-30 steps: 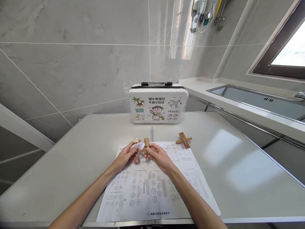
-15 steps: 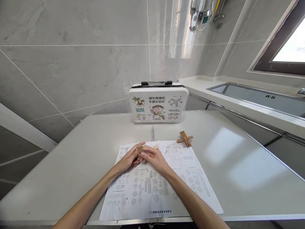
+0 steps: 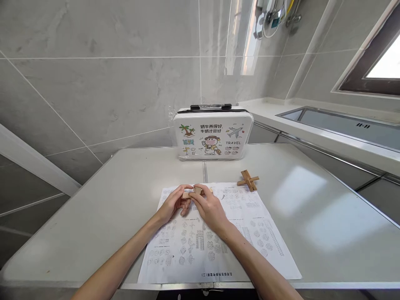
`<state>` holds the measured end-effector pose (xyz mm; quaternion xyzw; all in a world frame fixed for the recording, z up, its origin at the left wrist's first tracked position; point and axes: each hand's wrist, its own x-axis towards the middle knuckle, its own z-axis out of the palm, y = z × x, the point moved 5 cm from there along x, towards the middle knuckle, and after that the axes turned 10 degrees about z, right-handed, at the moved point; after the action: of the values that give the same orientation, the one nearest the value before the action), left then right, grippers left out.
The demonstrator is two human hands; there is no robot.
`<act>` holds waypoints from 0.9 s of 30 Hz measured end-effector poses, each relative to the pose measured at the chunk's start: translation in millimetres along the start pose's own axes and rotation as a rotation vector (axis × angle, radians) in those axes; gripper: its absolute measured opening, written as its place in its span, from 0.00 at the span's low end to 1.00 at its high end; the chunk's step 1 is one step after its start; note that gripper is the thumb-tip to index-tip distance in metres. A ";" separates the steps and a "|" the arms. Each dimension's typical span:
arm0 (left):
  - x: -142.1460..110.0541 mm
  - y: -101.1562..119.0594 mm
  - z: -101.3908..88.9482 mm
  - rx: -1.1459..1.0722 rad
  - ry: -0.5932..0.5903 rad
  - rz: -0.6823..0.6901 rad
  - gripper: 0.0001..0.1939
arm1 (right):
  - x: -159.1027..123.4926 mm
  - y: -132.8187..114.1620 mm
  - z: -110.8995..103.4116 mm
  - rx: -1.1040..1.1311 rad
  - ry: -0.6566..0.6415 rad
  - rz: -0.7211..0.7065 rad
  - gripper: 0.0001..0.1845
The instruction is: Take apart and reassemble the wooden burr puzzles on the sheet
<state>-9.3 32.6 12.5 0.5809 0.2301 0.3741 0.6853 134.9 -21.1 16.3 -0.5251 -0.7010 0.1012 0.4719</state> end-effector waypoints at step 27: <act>-2.5 -1.5 3.7 0.450 0.068 0.053 0.33 | 7.1 36.1 2.9 0.581 -0.085 0.464 0.24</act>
<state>-7.8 28.3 11.6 0.7120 0.3155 0.3506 0.5203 155.8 1.3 -4.3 -0.5097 -0.5243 0.4216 0.5363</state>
